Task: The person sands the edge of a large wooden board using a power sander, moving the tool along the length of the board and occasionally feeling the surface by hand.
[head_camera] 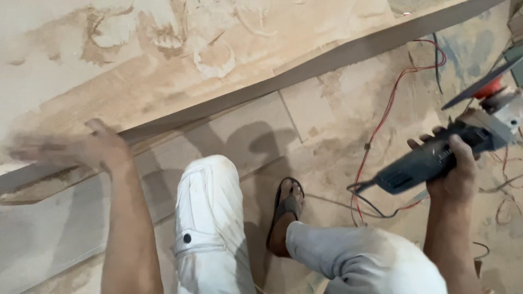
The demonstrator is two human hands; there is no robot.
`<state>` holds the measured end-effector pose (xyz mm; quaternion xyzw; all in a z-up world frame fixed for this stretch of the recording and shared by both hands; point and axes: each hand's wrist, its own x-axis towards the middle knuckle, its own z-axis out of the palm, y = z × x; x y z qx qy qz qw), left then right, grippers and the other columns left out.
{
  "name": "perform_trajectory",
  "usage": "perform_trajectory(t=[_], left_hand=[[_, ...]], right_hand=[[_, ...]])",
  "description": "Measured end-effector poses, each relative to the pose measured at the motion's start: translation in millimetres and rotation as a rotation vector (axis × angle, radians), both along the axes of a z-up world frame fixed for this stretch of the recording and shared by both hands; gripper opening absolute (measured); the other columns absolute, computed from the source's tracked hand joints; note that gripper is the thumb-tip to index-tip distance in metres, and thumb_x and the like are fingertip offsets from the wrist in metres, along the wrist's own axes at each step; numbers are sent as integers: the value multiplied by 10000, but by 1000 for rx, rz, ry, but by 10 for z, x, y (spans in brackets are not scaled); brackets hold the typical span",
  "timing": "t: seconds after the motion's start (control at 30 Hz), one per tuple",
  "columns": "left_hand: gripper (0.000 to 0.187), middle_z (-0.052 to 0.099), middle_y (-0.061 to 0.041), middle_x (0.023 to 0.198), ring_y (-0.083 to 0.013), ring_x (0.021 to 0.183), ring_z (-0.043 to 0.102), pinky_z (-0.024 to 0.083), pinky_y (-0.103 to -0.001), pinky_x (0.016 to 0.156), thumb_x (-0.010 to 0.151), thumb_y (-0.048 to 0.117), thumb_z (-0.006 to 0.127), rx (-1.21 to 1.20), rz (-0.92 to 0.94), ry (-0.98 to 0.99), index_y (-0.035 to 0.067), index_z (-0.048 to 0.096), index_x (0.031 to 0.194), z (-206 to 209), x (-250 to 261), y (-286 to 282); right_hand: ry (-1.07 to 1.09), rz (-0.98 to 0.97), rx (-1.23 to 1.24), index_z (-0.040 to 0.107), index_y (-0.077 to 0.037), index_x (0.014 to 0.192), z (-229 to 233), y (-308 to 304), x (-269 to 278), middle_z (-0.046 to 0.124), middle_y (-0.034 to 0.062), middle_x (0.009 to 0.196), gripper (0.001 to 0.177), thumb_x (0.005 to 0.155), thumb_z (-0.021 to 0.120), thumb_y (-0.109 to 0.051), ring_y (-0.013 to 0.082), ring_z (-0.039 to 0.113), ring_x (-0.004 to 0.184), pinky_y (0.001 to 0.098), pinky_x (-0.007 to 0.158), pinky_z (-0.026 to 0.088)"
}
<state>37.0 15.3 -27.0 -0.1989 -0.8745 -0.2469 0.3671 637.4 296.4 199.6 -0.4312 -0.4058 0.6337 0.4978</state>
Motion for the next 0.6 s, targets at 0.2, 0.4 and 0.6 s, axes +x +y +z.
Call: perform_trajectory(t=[0.2, 0.4, 0.6], left_hand=[[654, 703, -178, 1151, -357, 1146, 611, 411, -527, 964, 815, 648, 769, -667, -525, -629, 56, 724, 1090, 710, 485, 953], [534, 707, -137, 1164, -316, 1120, 658, 501, -482, 921, 772, 476, 834, -716, -641, -659, 93, 716, 1124, 860, 688, 1286], [484, 709, -145, 1102, -328, 1057, 675, 553, -474, 812, 832, 484, 812, -764, -818, -615, 82, 736, 1090, 749, 963, 1770]], right_hand=[[-55, 169, 29, 525, 20, 1302, 40, 115, -351, 669, 180, 1112, 332, 1026, 671, -92, 315, 714, 977, 488, 890, 602], [58, 270, -73, 595, 13, 1321, 13, 194, -734, 714, 178, 1040, 474, 983, 651, -314, 331, 735, 892, 447, 793, 627], [-374, 223, 286, 519, -12, 1330, 84, 220, -969, 665, 182, 964, 488, 1070, 660, -400, 303, 690, 786, 441, 704, 607]])
